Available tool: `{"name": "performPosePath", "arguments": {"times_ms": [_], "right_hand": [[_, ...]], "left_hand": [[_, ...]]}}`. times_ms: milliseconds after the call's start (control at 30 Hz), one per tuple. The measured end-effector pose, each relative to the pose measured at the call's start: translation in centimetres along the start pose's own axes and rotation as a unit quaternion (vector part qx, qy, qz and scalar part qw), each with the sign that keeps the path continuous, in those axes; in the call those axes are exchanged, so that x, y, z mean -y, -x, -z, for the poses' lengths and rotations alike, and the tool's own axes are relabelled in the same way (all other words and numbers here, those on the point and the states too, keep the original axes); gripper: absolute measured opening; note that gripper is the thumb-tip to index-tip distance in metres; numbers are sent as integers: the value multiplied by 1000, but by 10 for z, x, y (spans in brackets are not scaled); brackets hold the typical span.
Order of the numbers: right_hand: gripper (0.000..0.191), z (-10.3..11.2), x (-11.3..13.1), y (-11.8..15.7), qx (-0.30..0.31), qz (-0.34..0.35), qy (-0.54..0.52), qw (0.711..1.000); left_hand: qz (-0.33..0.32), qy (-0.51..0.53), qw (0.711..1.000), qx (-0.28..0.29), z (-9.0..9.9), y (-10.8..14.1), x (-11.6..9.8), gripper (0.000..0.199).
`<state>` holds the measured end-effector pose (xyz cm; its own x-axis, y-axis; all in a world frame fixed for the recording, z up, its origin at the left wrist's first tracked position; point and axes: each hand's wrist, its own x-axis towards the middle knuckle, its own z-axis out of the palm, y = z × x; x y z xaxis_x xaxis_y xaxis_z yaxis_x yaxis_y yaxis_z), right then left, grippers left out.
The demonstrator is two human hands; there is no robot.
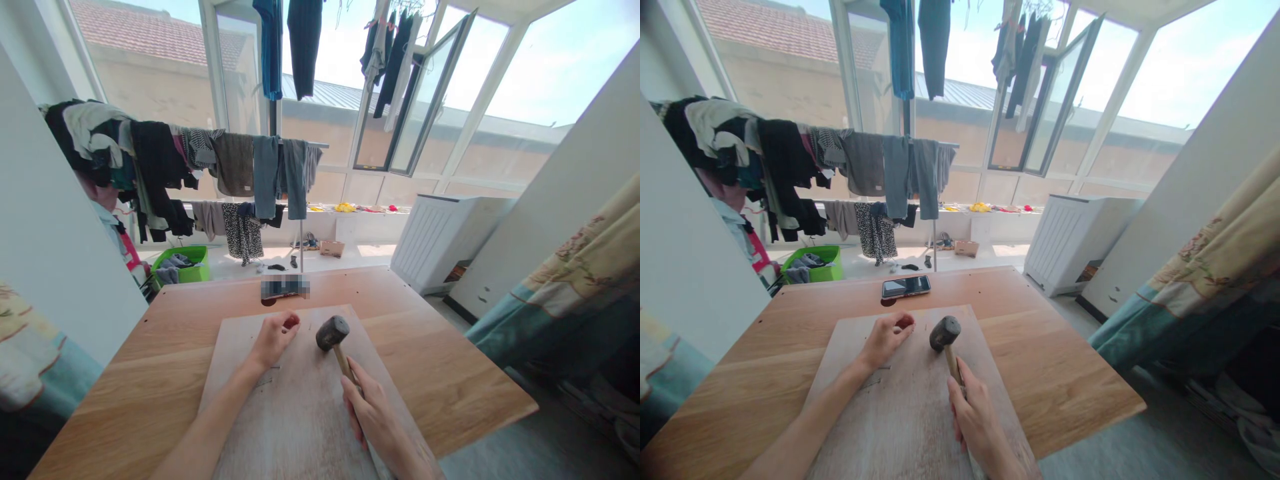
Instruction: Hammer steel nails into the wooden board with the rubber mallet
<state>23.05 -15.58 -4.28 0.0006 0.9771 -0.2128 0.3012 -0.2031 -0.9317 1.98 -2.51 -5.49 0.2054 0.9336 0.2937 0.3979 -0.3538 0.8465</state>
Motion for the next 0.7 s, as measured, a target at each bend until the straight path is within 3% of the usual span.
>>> {"name": "performPosePath", "arguments": {"times_ms": [233,333,700], "right_hand": [[60,0,-3,1,-2,1,0,1000],[63,-2,-3,-3,-12,9,23,1000],[52,-26,31,-30,-62,118,183,974]], "left_hand": [[-10,-10,1000,15,1,1,1,7],[-5,-12,1000,1,1,1,2,14],[-1,-8,1000,7,-1,-4,5,29]]}}
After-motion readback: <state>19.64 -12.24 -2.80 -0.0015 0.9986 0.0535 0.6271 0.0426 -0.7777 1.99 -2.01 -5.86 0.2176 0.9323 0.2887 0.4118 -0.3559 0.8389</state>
